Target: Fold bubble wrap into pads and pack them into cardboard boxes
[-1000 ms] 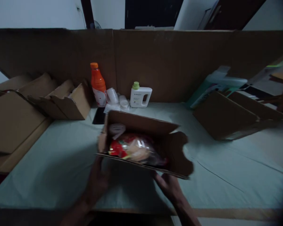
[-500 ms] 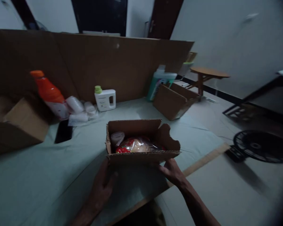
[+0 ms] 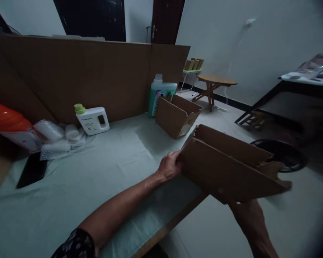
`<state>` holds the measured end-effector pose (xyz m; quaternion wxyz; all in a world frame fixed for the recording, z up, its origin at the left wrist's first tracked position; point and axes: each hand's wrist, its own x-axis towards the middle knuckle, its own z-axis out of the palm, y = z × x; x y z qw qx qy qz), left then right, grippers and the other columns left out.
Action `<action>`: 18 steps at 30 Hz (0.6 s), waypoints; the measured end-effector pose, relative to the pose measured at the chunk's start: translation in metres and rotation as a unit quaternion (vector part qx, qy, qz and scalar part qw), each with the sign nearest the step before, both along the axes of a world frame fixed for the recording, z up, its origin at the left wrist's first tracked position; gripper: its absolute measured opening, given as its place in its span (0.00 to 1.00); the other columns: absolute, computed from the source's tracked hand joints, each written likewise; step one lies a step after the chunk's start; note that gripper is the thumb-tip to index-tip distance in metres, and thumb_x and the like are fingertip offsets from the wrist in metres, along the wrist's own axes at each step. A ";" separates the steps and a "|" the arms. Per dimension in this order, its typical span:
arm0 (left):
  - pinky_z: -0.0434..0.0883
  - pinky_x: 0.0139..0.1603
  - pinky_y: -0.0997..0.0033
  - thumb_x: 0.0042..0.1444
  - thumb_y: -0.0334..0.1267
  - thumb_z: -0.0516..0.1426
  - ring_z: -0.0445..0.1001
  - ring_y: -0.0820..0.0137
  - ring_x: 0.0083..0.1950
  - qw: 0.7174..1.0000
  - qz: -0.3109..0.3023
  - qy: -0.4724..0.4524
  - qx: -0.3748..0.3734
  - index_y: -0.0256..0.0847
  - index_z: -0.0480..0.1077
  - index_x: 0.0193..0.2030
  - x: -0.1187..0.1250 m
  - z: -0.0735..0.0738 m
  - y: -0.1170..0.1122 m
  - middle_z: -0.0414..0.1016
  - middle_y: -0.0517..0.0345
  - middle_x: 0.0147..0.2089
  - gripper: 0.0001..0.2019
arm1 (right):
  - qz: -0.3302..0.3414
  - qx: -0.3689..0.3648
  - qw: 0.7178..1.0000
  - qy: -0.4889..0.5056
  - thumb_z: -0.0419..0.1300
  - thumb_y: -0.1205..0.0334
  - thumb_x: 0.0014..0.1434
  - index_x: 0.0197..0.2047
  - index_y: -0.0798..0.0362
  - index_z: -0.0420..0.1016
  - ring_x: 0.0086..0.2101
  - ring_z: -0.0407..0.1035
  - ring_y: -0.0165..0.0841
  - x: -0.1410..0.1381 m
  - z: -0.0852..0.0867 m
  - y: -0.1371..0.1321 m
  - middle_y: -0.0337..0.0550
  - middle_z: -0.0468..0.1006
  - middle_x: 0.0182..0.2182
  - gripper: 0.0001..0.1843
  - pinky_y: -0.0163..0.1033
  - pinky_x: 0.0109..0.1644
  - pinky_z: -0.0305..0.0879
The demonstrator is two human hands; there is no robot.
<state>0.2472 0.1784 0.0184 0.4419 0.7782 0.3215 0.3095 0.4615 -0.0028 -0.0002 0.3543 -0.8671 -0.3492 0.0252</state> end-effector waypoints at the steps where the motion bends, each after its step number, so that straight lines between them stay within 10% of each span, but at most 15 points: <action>1: 0.71 0.59 0.57 0.51 0.31 0.56 0.75 0.57 0.53 1.000 -0.009 0.002 -0.006 0.38 0.65 0.66 0.015 -0.001 0.007 0.77 0.49 0.51 0.32 | -0.009 0.005 1.000 0.011 0.65 0.31 0.41 0.54 0.55 0.74 0.38 0.75 0.53 0.005 0.002 0.006 0.57 0.80 0.45 0.45 0.51 0.35 0.68; 6: 0.61 0.70 0.51 0.45 0.34 0.60 0.61 0.48 0.70 0.999 -0.037 0.009 -0.008 0.27 0.46 0.74 0.049 -0.021 0.024 0.60 0.33 0.71 0.49 | -0.017 0.066 0.996 0.063 0.66 0.39 0.42 0.61 0.59 0.65 0.37 0.74 0.48 0.019 0.009 0.046 0.61 0.76 0.50 0.48 0.47 0.36 0.69; 12: 0.55 0.74 0.45 0.44 0.31 0.57 0.61 0.47 0.71 0.998 -0.038 0.035 0.032 0.31 0.54 0.71 0.012 -0.061 -0.005 0.63 0.36 0.69 0.43 | 0.025 0.073 0.997 0.023 0.64 0.41 0.45 0.61 0.55 0.65 0.42 0.73 0.50 0.034 -0.005 0.069 0.58 0.76 0.51 0.44 0.50 0.41 0.67; 18: 0.58 0.72 0.44 0.45 0.35 0.58 0.63 0.50 0.68 0.995 -0.058 0.024 0.074 0.37 0.61 0.68 -0.008 -0.066 -0.033 0.67 0.41 0.67 0.38 | -0.009 0.037 0.999 0.001 0.64 0.39 0.45 0.61 0.58 0.65 0.46 0.73 0.55 0.022 -0.003 0.085 0.62 0.76 0.50 0.46 0.53 0.42 0.67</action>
